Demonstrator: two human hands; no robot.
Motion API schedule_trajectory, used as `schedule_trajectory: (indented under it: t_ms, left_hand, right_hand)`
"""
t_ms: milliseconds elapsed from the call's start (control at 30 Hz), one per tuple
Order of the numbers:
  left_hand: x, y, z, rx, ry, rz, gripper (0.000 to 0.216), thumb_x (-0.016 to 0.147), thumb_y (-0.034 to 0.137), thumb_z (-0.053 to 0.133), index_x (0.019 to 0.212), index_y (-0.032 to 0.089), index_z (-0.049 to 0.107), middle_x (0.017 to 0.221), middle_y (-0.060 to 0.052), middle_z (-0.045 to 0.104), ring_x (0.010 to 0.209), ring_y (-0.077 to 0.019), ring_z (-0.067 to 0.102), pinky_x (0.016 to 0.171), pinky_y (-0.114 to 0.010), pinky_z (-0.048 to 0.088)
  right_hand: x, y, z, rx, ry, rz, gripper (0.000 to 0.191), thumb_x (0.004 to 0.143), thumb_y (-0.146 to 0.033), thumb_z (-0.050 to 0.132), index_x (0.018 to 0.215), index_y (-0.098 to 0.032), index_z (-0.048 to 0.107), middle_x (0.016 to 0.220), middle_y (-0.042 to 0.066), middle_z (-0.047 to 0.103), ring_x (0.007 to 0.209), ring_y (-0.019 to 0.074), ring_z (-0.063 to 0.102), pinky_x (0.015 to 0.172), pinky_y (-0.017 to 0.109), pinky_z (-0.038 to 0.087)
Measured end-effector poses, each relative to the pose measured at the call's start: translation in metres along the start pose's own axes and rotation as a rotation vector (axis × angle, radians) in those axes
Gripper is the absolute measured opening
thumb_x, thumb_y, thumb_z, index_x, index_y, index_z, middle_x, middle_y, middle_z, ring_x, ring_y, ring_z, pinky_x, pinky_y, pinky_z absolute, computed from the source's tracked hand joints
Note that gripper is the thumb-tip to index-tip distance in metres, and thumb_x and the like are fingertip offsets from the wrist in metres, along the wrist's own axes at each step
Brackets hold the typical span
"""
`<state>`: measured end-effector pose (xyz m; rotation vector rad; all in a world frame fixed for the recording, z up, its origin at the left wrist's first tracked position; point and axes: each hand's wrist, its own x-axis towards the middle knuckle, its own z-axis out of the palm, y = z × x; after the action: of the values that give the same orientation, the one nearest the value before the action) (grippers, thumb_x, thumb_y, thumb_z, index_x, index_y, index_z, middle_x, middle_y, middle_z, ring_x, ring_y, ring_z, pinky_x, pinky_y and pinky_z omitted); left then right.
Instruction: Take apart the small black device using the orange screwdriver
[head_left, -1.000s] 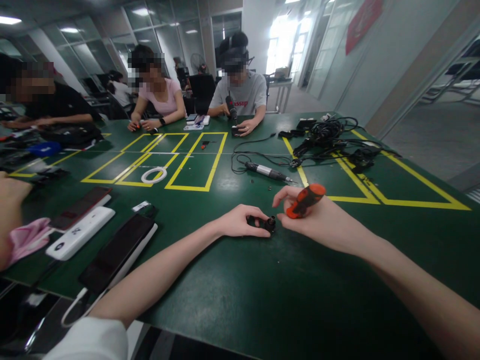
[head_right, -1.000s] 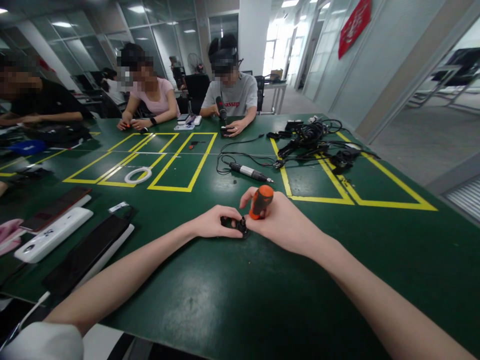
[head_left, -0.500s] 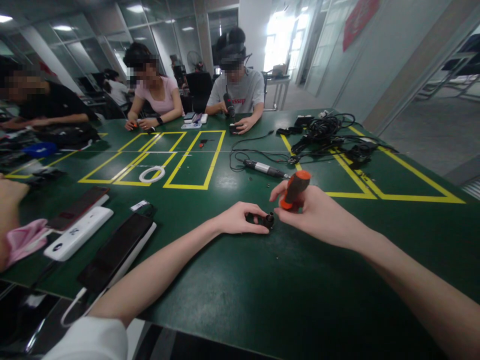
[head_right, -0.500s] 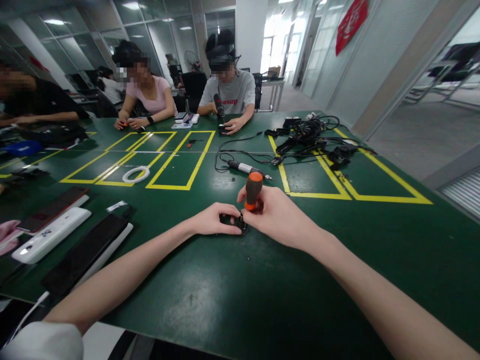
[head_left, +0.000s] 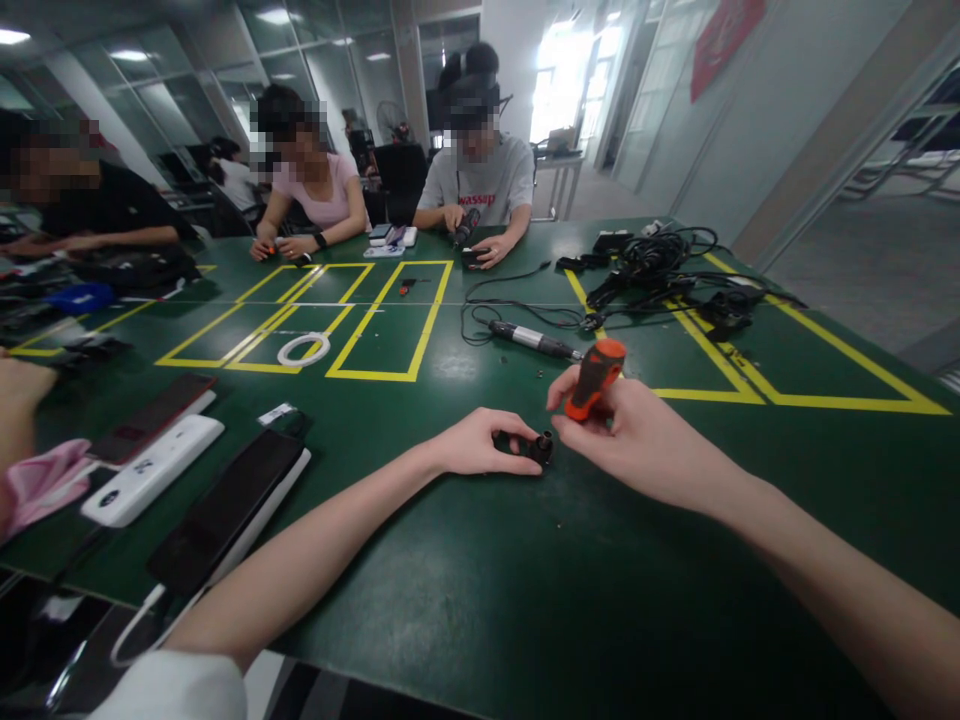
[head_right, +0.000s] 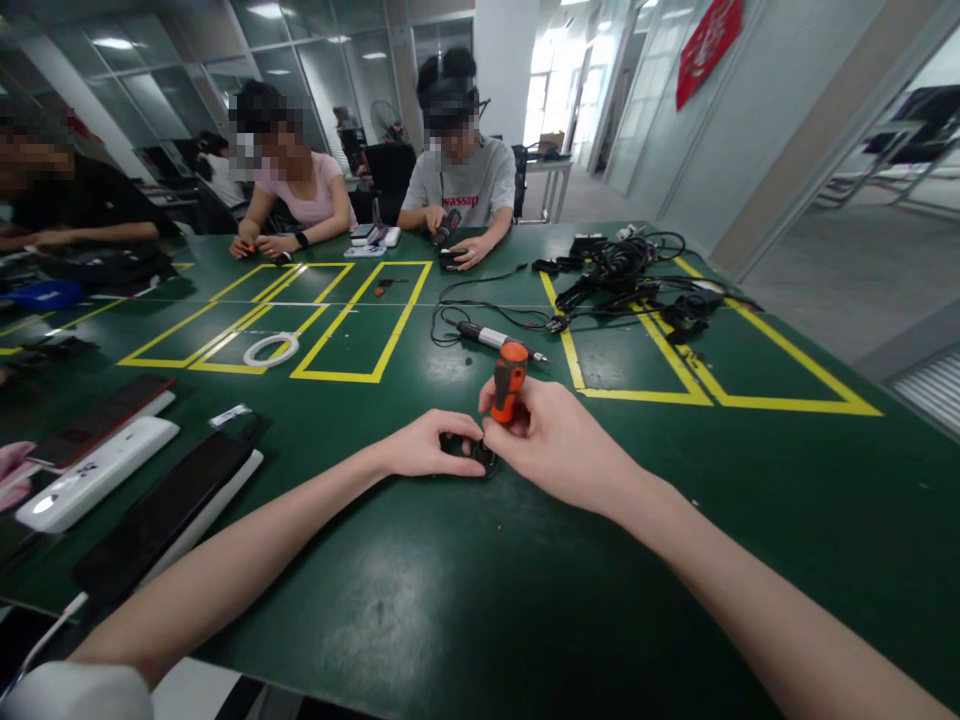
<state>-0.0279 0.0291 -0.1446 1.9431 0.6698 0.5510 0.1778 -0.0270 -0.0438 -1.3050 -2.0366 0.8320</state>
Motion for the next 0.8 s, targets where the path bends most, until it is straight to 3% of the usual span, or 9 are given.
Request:
schedule_trajectory:
  t_ms: [133,333,600,800]
  left_hand:
    - [0.0002,-0.0012,0.0008,-0.011,0.006,0.028,0.031,0.078,0.034,0.085,0.102,0.015,0.079,0.094,-0.004,0.071,0.077,-0.0119,0.060,0.076,-0.026,0.048]
    - [0.0011,-0.0030,0.0016,-0.022,0.018,0.003,0.033,0.077,0.035,0.086,0.104,0.016,0.079,0.095,-0.004,0.072,0.078,-0.0121,0.061,0.075,-0.026,0.047]
    - [0.0011,-0.0028,0.0011,-0.026,0.013,-0.010,0.035,0.078,0.037,0.086,0.105,0.017,0.079,0.097,-0.004,0.072,0.080,-0.0131,0.062,0.077,-0.027,0.047]
    - [0.0020,-0.0023,0.0006,-0.018,0.018,-0.034,0.036,0.076,0.036,0.086,0.106,0.016,0.079,0.101,-0.005,0.073,0.080,-0.0129,0.062,0.077,-0.027,0.048]
  right_hand:
    - [0.0007,0.0027,0.0015,-0.032,0.001,-0.003,0.014,0.082,-0.029,0.054,0.088,-0.019,0.062,0.069,0.001,0.059,0.053,0.0151,0.051,0.051,0.028,0.040]
    - [-0.0001,0.0011,0.0008,-0.014,0.022,0.003,0.019,0.075,-0.021,0.057,0.093,-0.019,0.062,0.072,0.001,0.061,0.057,0.0156,0.054,0.055,0.027,0.042]
    - [-0.0017,-0.0029,-0.0007,-0.039,0.002,-0.002,0.009,0.081,-0.024,0.056,0.089,-0.021,0.060,0.056,-0.006,0.044,0.050,0.0135,0.041,0.050,0.026,0.034]
    - [-0.0022,-0.0051,-0.0017,0.015,0.002,0.016,0.012,0.076,-0.022,0.059,0.088,-0.021,0.060,0.062,-0.004,0.051,0.054,0.0141,0.047,0.052,0.026,0.038]
